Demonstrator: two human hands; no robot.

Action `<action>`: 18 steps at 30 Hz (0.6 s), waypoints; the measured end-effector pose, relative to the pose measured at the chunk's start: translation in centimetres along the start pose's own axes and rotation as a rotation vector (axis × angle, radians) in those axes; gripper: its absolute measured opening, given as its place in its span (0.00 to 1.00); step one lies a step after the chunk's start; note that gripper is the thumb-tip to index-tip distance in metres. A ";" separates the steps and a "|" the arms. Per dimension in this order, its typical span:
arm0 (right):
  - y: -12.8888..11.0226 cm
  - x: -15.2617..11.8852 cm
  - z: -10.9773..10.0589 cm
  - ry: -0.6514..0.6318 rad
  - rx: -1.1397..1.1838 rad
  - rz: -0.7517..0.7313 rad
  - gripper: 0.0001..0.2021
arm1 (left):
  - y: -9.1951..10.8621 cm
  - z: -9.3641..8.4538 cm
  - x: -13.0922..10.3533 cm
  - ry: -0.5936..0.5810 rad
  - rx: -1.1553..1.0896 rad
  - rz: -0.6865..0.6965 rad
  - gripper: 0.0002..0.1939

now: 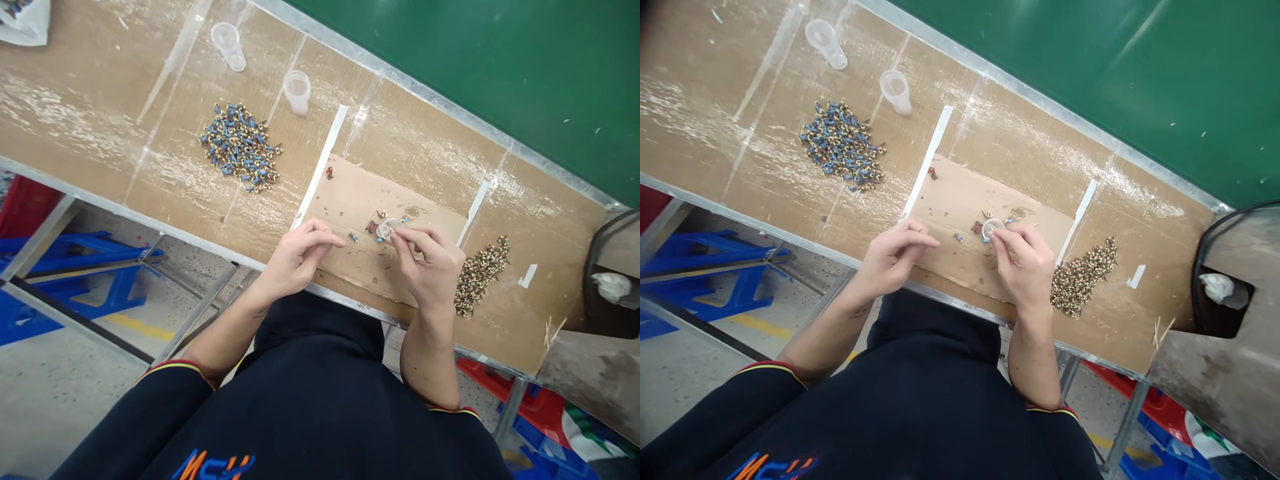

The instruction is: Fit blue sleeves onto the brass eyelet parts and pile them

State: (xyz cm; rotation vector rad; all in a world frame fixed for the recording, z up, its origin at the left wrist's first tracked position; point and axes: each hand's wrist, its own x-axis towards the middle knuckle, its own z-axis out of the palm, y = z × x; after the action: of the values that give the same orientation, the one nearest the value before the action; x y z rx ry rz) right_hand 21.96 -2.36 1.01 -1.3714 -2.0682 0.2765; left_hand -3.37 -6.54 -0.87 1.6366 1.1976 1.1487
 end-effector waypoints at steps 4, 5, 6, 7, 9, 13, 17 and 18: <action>-0.1 0.2 0.2 0.019 0.002 0.007 0.06 | -0.5 1.3 -0.4 0.133 -0.450 -0.203 0.17; -0.1 0.2 0.2 0.022 0.006 0.009 0.06 | -0.5 1.6 -0.5 0.156 -0.559 -0.245 0.18; -0.1 0.1 0.2 0.028 0.009 0.009 0.06 | -0.5 1.8 -0.4 0.173 -0.654 -0.282 0.19; -0.2 0.1 0.3 0.038 0.011 0.008 0.05 | -0.4 2.0 -0.4 0.184 -0.735 -0.315 0.20; -0.4 0.1 0.3 0.053 0.014 -0.002 0.05 | -0.3 2.1 -0.3 0.195 -0.854 -0.370 0.21; -0.6 0.2 0.5 0.026 0.013 0.000 0.07 | 0.3 2.5 -0.3 0.230 -0.971 -0.456 0.23; -0.4 0.5 0.7 0.070 0.003 0.007 0.06 | 1.0 3.0 -0.7 0.228 -1.010 -0.565 0.26; -0.5 0.5 0.7 0.077 0.004 -0.002 0.06 | 1.1 3.1 -0.8 0.220 -1.017 -0.580 0.25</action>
State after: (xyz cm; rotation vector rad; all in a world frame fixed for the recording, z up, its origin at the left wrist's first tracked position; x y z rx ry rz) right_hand 21.09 -2.00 0.92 -1.3565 -2.0044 0.2231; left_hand -0.19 -7.87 -0.88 0.3757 0.8680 1.2431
